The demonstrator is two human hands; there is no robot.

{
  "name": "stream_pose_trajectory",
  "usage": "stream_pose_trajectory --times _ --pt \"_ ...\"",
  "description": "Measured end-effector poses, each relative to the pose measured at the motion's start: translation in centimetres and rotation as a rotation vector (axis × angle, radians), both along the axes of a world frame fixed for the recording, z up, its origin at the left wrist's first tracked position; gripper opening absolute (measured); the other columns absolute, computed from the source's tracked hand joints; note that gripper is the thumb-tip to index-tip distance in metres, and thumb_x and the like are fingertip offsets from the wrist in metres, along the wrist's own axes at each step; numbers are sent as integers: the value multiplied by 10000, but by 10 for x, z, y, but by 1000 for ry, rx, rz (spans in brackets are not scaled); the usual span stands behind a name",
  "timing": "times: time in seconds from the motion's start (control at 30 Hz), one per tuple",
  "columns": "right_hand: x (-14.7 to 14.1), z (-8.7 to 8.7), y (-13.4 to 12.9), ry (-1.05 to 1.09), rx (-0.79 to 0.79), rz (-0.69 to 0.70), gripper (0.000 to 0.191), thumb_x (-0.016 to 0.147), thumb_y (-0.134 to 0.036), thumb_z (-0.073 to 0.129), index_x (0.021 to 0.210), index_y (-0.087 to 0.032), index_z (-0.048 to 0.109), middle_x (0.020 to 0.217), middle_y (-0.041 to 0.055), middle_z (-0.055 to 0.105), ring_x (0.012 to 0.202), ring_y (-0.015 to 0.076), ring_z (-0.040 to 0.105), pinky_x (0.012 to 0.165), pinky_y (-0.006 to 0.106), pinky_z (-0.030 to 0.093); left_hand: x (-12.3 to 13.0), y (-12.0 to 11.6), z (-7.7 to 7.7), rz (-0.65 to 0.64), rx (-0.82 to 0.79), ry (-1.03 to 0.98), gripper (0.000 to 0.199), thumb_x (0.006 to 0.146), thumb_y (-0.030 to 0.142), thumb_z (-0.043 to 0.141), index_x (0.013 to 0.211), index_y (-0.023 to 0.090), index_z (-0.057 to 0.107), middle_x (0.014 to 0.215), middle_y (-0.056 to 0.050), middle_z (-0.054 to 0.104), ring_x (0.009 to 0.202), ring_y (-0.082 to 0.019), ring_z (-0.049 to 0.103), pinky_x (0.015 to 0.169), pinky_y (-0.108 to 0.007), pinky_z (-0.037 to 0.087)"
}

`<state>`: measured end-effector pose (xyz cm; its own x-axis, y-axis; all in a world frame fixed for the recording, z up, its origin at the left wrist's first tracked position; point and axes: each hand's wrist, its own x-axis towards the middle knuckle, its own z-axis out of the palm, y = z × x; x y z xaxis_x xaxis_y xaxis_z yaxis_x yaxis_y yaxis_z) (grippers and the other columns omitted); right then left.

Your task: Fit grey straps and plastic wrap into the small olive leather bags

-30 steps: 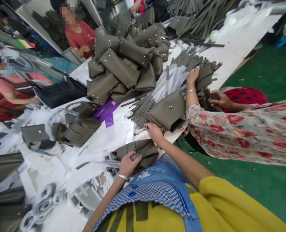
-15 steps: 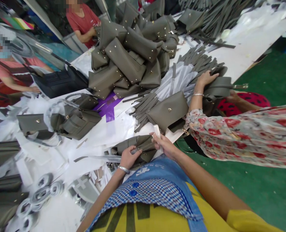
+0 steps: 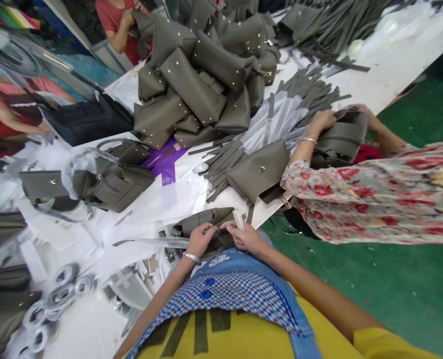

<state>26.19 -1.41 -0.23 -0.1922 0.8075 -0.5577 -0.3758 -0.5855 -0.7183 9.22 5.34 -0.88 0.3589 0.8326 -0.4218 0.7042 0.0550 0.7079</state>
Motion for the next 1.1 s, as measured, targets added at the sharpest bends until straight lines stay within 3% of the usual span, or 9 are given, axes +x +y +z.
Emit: stream_pose_trajectory --times 0.1,0.2,0.33,0.5,0.9,1.1 --pt "-1 -3 1 -28 -17 -2 458 782 -468 584 1132 -187 494 408 -156 196 318 44 143 310 156 152 1 0 -1 -3 7 15 345 805 427 455 641 170 618 559 23 553 586 -122 504 587 -228 348" --pt "-2 -2 1 -159 -55 -54 426 750 -489 591 1056 -203 518 398 -147 222 313 51 181 316 167 185 1 -1 0 -5 57 37 355 800 453 470 643 171 619 580 16 572 598 -128 518 612 -233 364" --pt "1 -3 -4 -410 -26 -75 348 778 -506 535 958 -213 590 408 -99 329 331 82 301 348 205 268 0 -2 0 -18 68 31 350 756 502 534 749 171 650 691 -9 643 668 -153 567 658 -246 390" --pt "5 -4 -7 -641 48 13 330 801 -474 501 956 -216 636 476 -48 483 422 123 453 440 234 371 2 -2 3 -7 50 72 297 729 453 566 728 168 652 649 -11 630 635 -155 557 619 -249 373" --pt "-2 -4 0 -815 156 98 271 811 -407 514 912 -200 657 782 24 680 727 188 615 685 281 457 5 -8 0 24 115 108 270 740 426 558 636 180 599 561 26 538 572 -122 500 569 -229 317" --pt "-5 -4 5 -920 161 162 223 817 -369 505 892 -208 640 812 42 691 742 206 627 671 283 453 7 -10 -2 16 129 52 268 764 416 545 700 171 632 594 18 571 592 -122 518 581 -229 336"
